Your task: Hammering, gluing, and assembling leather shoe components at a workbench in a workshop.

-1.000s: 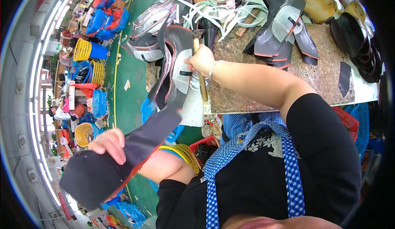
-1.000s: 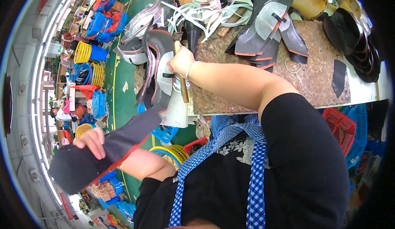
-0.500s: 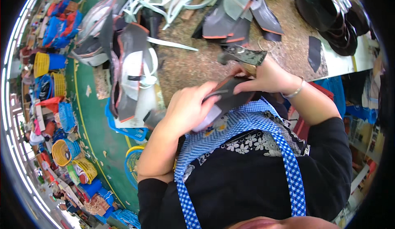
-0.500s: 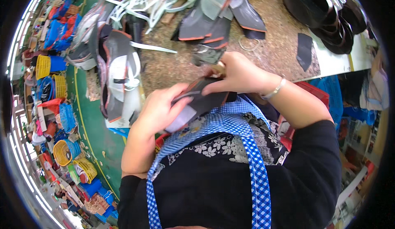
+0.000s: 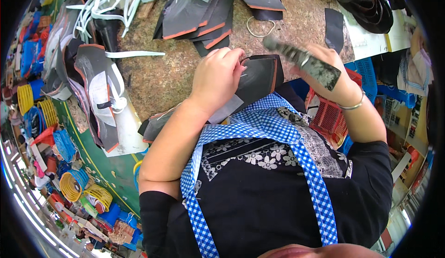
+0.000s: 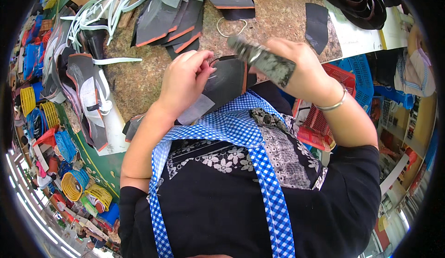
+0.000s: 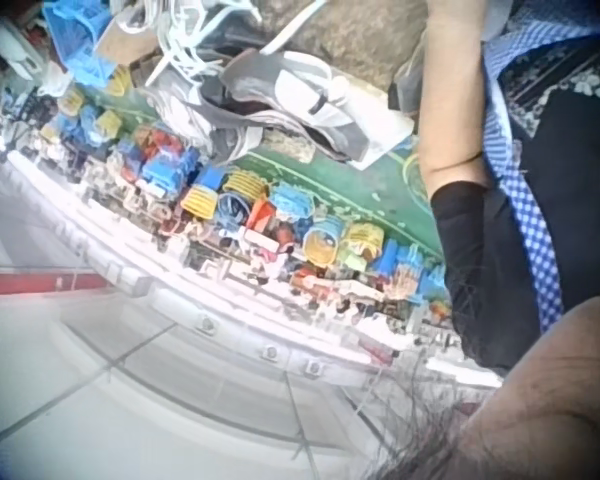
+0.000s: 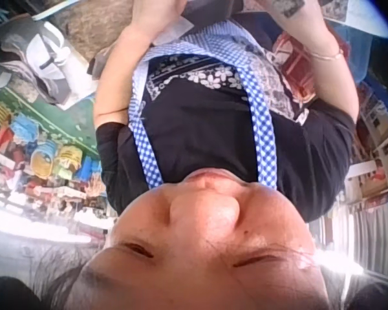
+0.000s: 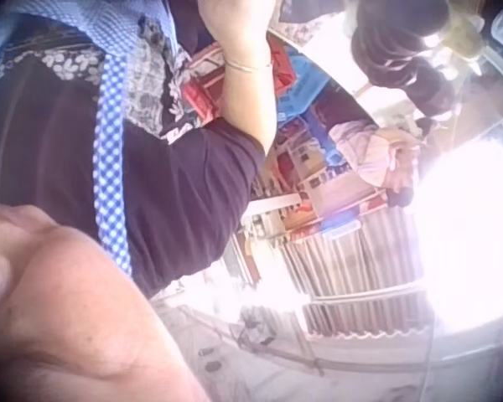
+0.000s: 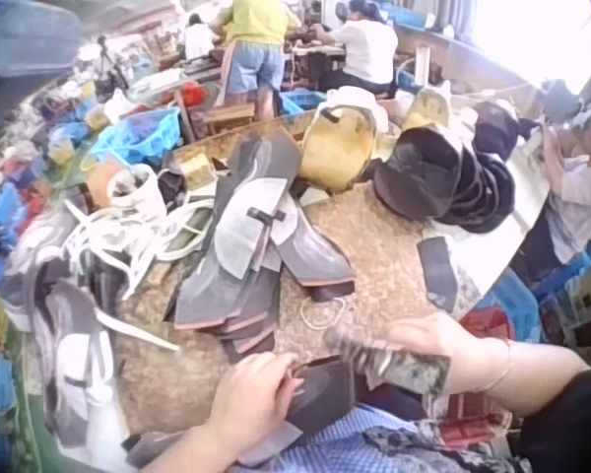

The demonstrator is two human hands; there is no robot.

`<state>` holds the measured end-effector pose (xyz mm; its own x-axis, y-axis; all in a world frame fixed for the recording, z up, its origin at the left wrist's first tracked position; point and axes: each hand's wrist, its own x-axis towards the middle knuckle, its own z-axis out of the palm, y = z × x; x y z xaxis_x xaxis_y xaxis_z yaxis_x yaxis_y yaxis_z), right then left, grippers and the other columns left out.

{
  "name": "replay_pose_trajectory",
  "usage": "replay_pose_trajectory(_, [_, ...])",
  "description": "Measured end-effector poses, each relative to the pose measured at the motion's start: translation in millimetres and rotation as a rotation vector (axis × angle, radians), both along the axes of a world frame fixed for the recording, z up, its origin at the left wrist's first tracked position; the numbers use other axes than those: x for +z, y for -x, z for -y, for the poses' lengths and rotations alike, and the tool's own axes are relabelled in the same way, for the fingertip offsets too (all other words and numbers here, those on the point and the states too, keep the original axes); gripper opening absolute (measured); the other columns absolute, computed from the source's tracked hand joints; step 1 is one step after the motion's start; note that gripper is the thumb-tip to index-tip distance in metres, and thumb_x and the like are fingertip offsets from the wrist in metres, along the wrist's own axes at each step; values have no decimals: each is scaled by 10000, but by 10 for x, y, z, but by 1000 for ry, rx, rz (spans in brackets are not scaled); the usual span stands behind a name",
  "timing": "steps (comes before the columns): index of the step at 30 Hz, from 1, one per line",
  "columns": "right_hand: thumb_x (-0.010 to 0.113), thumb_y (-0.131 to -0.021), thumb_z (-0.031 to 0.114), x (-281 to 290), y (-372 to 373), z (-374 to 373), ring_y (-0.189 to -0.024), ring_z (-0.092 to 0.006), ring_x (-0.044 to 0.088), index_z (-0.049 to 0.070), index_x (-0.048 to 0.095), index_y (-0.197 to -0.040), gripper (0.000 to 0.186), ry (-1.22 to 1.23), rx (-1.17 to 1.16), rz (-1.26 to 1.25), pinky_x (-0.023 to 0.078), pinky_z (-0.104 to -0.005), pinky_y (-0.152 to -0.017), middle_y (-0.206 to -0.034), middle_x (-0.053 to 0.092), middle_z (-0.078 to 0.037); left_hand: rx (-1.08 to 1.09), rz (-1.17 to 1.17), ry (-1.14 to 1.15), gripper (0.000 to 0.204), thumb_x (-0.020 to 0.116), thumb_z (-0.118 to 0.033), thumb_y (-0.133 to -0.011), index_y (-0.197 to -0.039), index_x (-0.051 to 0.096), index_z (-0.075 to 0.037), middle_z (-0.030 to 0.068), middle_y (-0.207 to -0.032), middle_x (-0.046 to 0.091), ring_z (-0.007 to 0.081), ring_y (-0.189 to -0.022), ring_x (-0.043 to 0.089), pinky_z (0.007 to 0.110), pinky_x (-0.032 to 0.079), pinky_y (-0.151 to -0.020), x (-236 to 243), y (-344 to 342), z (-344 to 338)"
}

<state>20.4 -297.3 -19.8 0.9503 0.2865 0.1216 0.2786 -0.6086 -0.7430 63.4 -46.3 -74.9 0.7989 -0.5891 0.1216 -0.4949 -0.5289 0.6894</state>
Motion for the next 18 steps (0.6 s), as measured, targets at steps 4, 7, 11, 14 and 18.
replay_pose_trajectory(4, [715,-784,140,-24,94,-5,-706,-384,638,9,581,-1007,292,287,190,-97,505,-445,-607,-759,630,-162,-79,-78,-28,311,754,-65,-746,-1041,664,-30,68,-851,658,222,-813,642,335,515,-732,82,-29,-77])
replay_pose_trajectory(7, [716,-815,196,14,38,-63,-645,-396,615,2,582,-945,269,266,163,-80,481,-454,-566,-664,603,-182,-42,-121,-144,284,758,-76,-745,-1016,683,-37,64,-876,668,208,-805,655,324,520,-715,196,-13,-72])
replay_pose_trajectory(11, [683,-858,105,-4,21,-28,-715,-389,585,16,631,-955,142,258,169,-331,474,-397,-643,-794,615,-164,70,-269,-101,283,750,-61,-736,-1011,681,-59,62,-871,662,208,-759,655,325,519,-675,118,27,-71])
replay_pose_trajectory(14, [683,-855,93,-73,37,-8,-731,-378,597,13,639,-963,141,266,176,-345,484,-391,-663,-804,628,-157,43,-107,-145,274,734,-45,-729,-994,677,-88,66,-856,656,223,-738,659,342,525,-652,104,78,-44])
replay_pose_trajectory(18, [681,-849,75,-71,25,-9,-754,-359,615,11,650,-974,144,242,180,-346,493,-383,-684,-812,642,-143,-71,248,-248,154,668,-62,-769,-923,671,-63,62,-901,651,242,-776,658,359,524,-671,199,236,-24])
